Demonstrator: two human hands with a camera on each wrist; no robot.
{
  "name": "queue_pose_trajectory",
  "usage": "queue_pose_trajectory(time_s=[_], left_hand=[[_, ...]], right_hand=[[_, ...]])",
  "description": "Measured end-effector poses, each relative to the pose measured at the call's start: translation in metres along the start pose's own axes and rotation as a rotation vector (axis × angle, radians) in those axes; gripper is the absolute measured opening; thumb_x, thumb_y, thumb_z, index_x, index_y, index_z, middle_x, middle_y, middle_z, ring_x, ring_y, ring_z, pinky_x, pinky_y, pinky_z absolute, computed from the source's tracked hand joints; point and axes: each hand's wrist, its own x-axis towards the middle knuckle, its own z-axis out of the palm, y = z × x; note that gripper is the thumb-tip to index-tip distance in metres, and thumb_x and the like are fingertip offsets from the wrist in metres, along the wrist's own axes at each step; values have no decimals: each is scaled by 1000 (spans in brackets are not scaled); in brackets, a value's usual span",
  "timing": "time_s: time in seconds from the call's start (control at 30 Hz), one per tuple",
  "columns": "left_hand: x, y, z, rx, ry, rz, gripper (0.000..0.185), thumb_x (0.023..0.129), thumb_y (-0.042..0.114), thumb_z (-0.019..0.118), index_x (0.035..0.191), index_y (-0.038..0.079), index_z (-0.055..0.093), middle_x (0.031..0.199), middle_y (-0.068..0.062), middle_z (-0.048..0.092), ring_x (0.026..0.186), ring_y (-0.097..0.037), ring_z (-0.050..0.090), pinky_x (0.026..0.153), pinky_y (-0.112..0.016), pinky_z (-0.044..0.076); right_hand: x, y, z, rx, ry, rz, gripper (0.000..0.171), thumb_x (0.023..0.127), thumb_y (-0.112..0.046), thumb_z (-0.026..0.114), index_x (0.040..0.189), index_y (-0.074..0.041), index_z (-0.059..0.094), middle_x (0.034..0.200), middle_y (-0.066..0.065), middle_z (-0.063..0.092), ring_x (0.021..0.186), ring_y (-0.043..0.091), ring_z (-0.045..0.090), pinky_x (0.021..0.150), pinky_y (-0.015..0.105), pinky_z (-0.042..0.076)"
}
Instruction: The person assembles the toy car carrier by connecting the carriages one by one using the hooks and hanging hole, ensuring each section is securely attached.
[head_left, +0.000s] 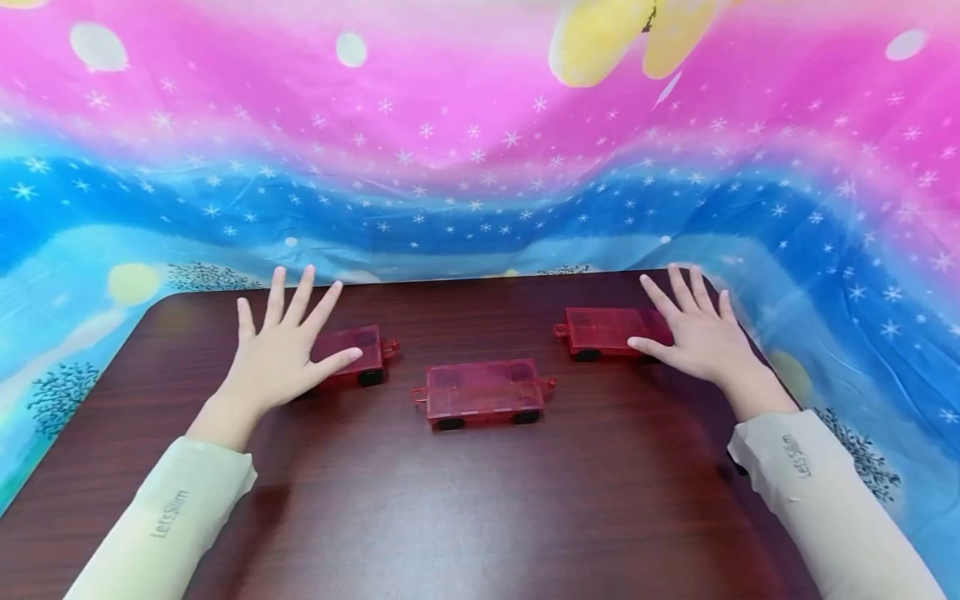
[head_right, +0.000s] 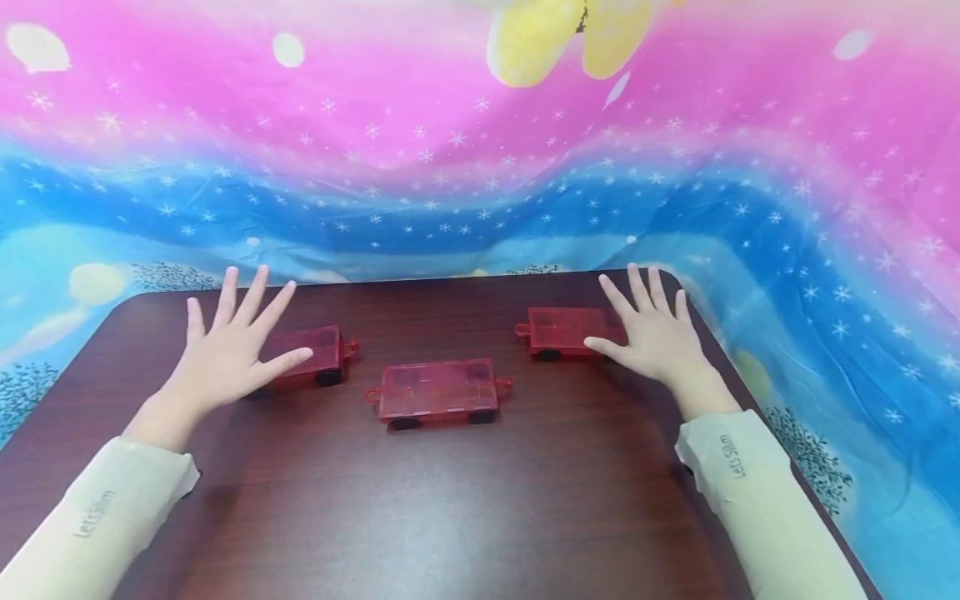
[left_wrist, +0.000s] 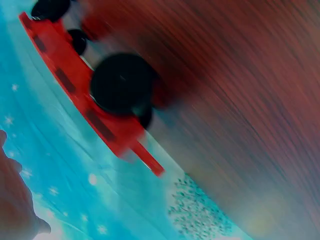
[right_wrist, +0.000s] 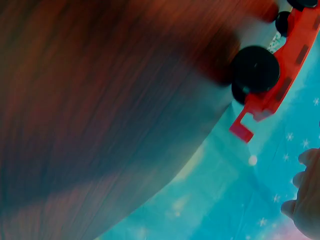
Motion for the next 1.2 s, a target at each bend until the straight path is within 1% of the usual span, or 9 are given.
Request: queue_pose_trajectory(time_s=[0.13, 0.27, 0.43, 0.57, 0.73, 0.83, 1.0, 1.1, 1.2], left_hand=[[1, 14, 1, -18, 8, 36, 89, 78, 77, 41, 147, 39, -1, 154, 8, -19, 139, -23, -27, 99, -64, -22], [4, 26, 3, -36, 23, 76, 88, 78, 77, 41, 147, 40, 0, 154, 8, -17, 140, -25, -24, 102, -65, -18], [9, 41, 5, -58, 43, 130, 88, 77, 78, 40, 147, 41, 2, 155, 9, -15, 141, -24, -20, 105, -68, -6], [15, 54, 8, -68, 45, 182, 88, 76, 79, 39, 146, 42, 3, 154, 11, -15, 142, -24, -17, 106, -67, 3], [24, 71, 15, -68, 28, 261, 88, 75, 81, 36, 146, 41, 2, 155, 11, -13, 143, -22, -16, 107, -66, 8], [28, 82, 19, -65, 3, 310, 89, 75, 81, 36, 146, 40, 0, 155, 11, -11, 143, -21, -14, 108, -64, 11], [32, 99, 22, -92, -89, 371, 91, 76, 80, 39, 147, 39, 0, 156, 11, -4, 144, -19, -9, 109, -60, 15], [33, 106, 24, -124, -148, 391, 91, 75, 79, 40, 148, 36, 6, 156, 8, 6, 144, -19, -1, 110, -57, 20], [32, 111, 26, -157, -197, 408, 91, 75, 79, 42, 148, 32, 16, 155, 5, 18, 144, -20, 8, 108, -55, 26]], right_hand=[[8, -8, 5, 19, -6, -40, 93, 79, -72, 47, 148, -36, -4, 155, 3, -15, 139, 25, -25, 102, 70, -6], [16, -16, 10, 30, -28, -62, 93, 77, -74, 47, 147, -38, -2, 156, 1, -12, 139, 24, -24, 103, 70, -2], [23, -28, 15, 51, -75, -83, 93, 75, -76, 48, 147, -41, 0, 156, 0, -7, 141, 24, -20, 105, 69, 3], [26, -36, 17, 72, -107, -108, 90, 77, -74, 47, 147, -41, 3, 157, 3, -2, 142, 27, -15, 105, 68, 7], [30, -44, 19, 110, -144, -123, 86, 79, -72, 47, 147, -40, 6, 156, 8, 7, 143, 32, -9, 106, 67, 8], [33, -48, 20, 123, -167, -129, 86, 79, -70, 49, 148, -38, 10, 156, 8, 10, 143, 34, -6, 106, 66, 7], [35, -52, 21, 135, -192, -142, 86, 77, -65, 58, 147, -35, 17, 155, 9, 15, 142, 38, 2, 106, 66, 10], [36, -54, 21, 139, -196, -159, 84, 77, -60, 63, 147, -34, 23, 153, 9, 21, 141, 41, 8, 105, 67, 14], [37, -54, 21, 133, -192, -181, 82, 77, -52, 67, 146, -30, 28, 151, 11, 27, 139, 44, 15, 103, 67, 19]])
